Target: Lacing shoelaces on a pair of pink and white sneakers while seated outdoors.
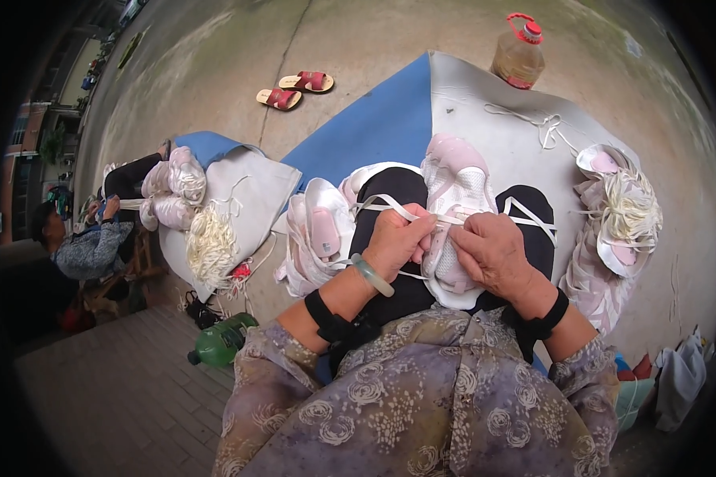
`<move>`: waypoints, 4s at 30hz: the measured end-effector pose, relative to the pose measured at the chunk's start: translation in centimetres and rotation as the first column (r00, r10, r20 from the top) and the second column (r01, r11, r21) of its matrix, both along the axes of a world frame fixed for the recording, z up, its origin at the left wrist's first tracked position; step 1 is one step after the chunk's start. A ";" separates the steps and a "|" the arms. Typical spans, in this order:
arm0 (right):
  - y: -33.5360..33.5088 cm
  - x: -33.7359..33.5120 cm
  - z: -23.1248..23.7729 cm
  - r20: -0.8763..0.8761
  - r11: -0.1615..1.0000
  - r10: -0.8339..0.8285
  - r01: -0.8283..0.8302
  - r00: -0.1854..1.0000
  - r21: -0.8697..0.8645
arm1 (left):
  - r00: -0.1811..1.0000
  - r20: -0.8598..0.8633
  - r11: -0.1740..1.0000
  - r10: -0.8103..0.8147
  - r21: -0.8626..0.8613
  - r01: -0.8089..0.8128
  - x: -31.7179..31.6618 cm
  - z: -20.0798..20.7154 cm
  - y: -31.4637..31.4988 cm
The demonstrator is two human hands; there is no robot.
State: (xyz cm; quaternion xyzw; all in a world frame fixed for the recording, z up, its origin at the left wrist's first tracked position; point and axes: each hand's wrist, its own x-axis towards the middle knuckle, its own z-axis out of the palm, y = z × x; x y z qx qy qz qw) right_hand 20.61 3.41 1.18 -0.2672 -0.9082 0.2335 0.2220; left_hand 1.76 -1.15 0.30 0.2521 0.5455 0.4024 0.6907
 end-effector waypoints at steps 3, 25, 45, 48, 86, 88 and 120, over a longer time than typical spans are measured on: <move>0.0 0.3 -0.4 0.134 0.979 0.030 -0.057 0.991 0.198 | 0.980 -0.198 1.000 -0.022 -0.001 0.022 -0.1 -0.3 0.1; 0.3 0.8 -1.5 -0.028 0.989 -0.147 0.147 0.989 0.003 | 0.684 -0.729 0.935 -0.036 0.216 0.280 1.2 -0.8 2.2; -0.1 0.3 -0.9 -0.006 0.969 -0.248 0.248 0.969 -0.025 | 0.333 -0.929 0.591 0.159 0.360 0.722 2.0 1.6 0.3; -0.3 -0.1 -0.8 0.020 0.961 -0.272 0.271 0.962 0.052 | 0.335 -0.940 0.686 0.066 0.286 0.669 1.8 1.6 -0.2; -4.9 15.7 -2.2 0.065 0.894 -0.410 0.388 0.910 0.224 | 0.347 -0.932 0.736 0.100 0.304 0.605 1.9 -1.1 -0.7; -7.2 22.8 -5.6 0.160 0.804 -0.580 0.530 0.799 0.270 | 0.333 -0.934 0.738 0.127 0.314 0.598 2.2 -1.1 -1.0; -2.7 5.6 -0.4 -0.123 0.943 -0.287 0.258 0.950 -0.209 | 0.158 -0.807 0.516 0.570 0.501 0.695 -0.8 0.4 2.6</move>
